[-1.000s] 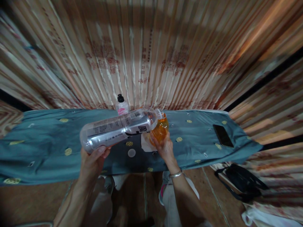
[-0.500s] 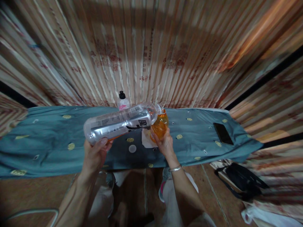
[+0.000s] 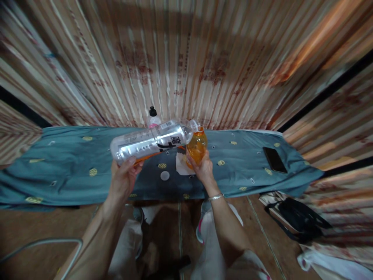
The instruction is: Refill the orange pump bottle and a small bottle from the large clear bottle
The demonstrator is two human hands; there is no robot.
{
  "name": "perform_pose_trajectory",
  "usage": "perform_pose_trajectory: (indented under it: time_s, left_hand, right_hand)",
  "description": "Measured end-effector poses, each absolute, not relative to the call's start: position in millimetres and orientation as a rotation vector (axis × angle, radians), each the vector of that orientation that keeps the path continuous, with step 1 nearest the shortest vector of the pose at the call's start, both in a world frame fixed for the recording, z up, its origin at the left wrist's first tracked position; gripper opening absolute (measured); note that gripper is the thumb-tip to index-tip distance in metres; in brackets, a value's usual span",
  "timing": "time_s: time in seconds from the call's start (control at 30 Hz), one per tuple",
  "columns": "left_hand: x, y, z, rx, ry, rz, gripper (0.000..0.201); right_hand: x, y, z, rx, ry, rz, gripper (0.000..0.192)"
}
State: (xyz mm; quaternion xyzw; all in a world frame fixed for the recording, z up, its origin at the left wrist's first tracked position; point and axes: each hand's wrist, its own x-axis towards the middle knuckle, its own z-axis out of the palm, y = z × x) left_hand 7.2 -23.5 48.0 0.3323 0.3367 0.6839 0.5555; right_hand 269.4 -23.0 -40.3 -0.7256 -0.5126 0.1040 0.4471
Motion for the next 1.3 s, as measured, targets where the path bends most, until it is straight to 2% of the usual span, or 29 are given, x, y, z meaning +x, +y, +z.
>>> perform_pose_trajectory:
  time_s: [0.83, 1.07, 1.3]
  left_hand:
    - [12.5, -21.3, 51.3, 0.807, 0.796, 1.615, 0.055]
    - [11.0, -23.3, 52.9, 0.832, 0.797, 1.628, 0.054]
    - [8.0, -24.5, 54.8, 0.858, 0.787, 1.636, 0.058]
  right_hand:
    - [274.8, -21.0, -42.1, -1.808, -1.288, 0.228, 0.09]
    - [271.6, -22.0, -38.9, -1.78, -1.294, 0.232, 0.098]
    - [270.3, -22.8, -39.8, -1.798, -1.299, 0.209, 0.093]
